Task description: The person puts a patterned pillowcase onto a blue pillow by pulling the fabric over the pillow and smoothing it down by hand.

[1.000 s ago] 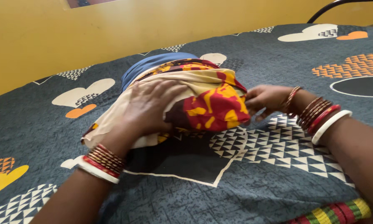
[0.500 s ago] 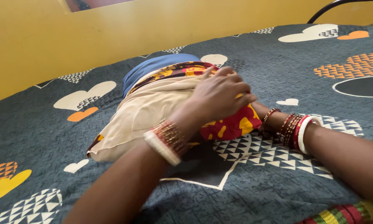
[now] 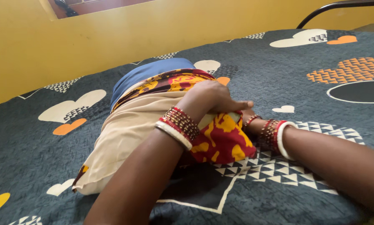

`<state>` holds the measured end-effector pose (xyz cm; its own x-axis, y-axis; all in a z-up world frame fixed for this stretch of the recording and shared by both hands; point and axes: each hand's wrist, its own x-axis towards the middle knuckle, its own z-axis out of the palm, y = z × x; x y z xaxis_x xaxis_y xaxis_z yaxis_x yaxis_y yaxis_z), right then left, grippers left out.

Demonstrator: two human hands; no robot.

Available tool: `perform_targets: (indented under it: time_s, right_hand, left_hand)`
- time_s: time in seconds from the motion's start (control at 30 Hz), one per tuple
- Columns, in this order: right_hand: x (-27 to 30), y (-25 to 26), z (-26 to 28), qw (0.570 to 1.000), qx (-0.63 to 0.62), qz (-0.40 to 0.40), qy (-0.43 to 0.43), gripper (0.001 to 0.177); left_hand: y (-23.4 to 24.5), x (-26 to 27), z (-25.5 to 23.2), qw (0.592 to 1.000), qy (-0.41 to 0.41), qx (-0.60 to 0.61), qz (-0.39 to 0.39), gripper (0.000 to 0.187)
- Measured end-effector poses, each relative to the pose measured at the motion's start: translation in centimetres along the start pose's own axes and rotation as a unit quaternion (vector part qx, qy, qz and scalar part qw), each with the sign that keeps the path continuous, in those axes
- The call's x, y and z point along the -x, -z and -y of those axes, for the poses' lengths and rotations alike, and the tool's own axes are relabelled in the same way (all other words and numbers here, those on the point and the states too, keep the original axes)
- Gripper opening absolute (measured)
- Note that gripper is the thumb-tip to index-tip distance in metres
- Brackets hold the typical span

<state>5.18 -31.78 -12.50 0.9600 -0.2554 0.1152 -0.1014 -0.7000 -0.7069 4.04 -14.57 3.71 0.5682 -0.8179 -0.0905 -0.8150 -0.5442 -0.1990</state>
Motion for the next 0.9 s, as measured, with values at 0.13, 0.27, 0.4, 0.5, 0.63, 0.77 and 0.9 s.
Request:
perform_targets:
  time_s: [0.13,0.27,0.4,0.5,0.63,0.77,0.9]
  right_hand:
    - [-2.7,-0.5,-0.7,0.994,0.074,-0.001,0.076,0.046]
    - [-2.5,1.9,-1.3,0.944,-0.114,0.236,0.202,0.053]
    - [-0.7,4.2,0.0,0.96,-0.097,0.262,-0.011,0.042]
    - [1.5,7.2,1.2,0.941,-0.107,0.305,-0.097,0.039]
    - [3.1,9.5,1.3,0.899,-0.145,0.399,-0.106,0.033]
    - [2.7,8.2,0.7,0.91,-0.156,0.377,-0.071,0.03]
    - [2.4,7.6,0.1,0.919,-0.175,0.35,-0.041,0.021]
  left_hand:
    - [-1.5,0.3,0.9,0.998,-0.047,-0.019,-0.031,0.072]
    - [-3.8,-2.1,-0.1,0.993,-0.09,-0.013,-0.073,0.05]
    - [-4.9,-4.2,-0.4,0.993,-0.058,0.006,-0.106,0.036]
    - [-4.0,-4.6,0.3,0.996,-0.051,-0.017,-0.066,0.037]
    - [-3.9,-3.1,0.2,0.995,-0.023,0.029,-0.096,0.037]
    - [-4.2,-0.1,-0.1,0.984,-0.024,0.077,-0.161,0.031]
    - [-5.2,3.4,-0.3,0.832,-0.212,0.075,-0.507,0.019]
